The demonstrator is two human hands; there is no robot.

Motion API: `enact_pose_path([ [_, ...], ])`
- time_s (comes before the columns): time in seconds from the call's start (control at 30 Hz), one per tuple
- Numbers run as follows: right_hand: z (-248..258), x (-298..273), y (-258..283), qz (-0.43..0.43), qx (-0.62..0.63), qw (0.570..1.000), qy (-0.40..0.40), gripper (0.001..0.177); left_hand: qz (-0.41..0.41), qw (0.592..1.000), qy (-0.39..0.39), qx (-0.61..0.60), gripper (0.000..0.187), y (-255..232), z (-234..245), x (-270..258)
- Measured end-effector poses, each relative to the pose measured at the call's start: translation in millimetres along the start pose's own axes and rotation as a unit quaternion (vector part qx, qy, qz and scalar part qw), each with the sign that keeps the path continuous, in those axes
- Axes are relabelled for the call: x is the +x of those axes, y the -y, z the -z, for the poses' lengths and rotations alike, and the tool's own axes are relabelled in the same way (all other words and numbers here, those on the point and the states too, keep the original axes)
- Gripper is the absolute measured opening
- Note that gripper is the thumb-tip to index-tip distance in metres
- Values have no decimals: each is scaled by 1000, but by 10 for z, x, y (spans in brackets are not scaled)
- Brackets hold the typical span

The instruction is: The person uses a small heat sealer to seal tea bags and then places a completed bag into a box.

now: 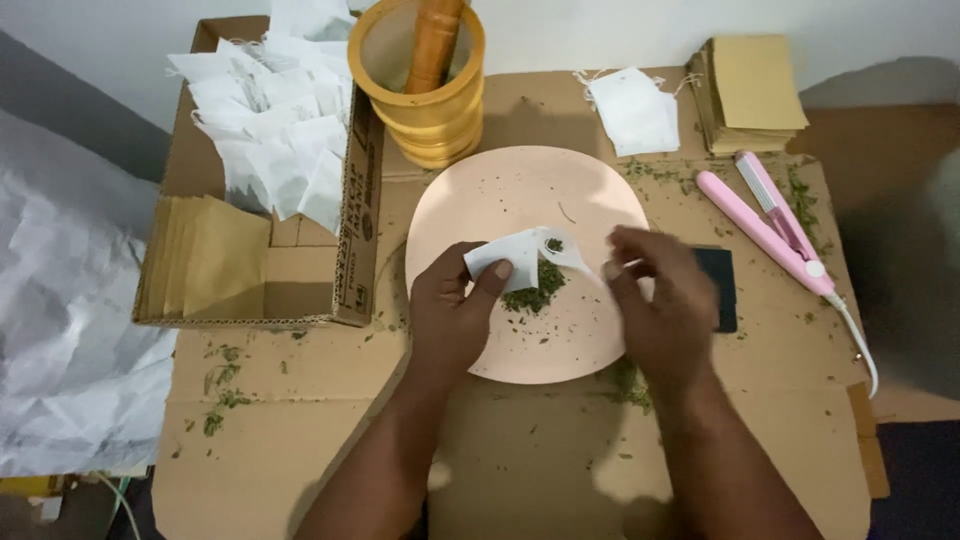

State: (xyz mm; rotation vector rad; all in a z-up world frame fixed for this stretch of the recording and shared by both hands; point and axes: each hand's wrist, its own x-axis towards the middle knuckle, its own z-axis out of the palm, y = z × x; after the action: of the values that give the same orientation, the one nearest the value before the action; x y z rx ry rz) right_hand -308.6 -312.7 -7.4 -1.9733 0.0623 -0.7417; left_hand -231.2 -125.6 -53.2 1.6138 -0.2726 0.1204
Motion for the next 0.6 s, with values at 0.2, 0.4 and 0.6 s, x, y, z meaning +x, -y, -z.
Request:
enact_pose_path([
  [0.2, 625, -71, -61, 58, -179, 981, -38, 24, 58, 997, 46, -18, 22, -290, 66, -2],
  [0.4, 824, -313, -389, 78, -314, 946, -14, 29, 46, 997, 65, -16, 20, -308, 33, -28],
  [0.6, 823, -343, -366, 34, -261, 964, -18, 21, 52, 997, 53, -8, 21, -392, 35, -47],
])
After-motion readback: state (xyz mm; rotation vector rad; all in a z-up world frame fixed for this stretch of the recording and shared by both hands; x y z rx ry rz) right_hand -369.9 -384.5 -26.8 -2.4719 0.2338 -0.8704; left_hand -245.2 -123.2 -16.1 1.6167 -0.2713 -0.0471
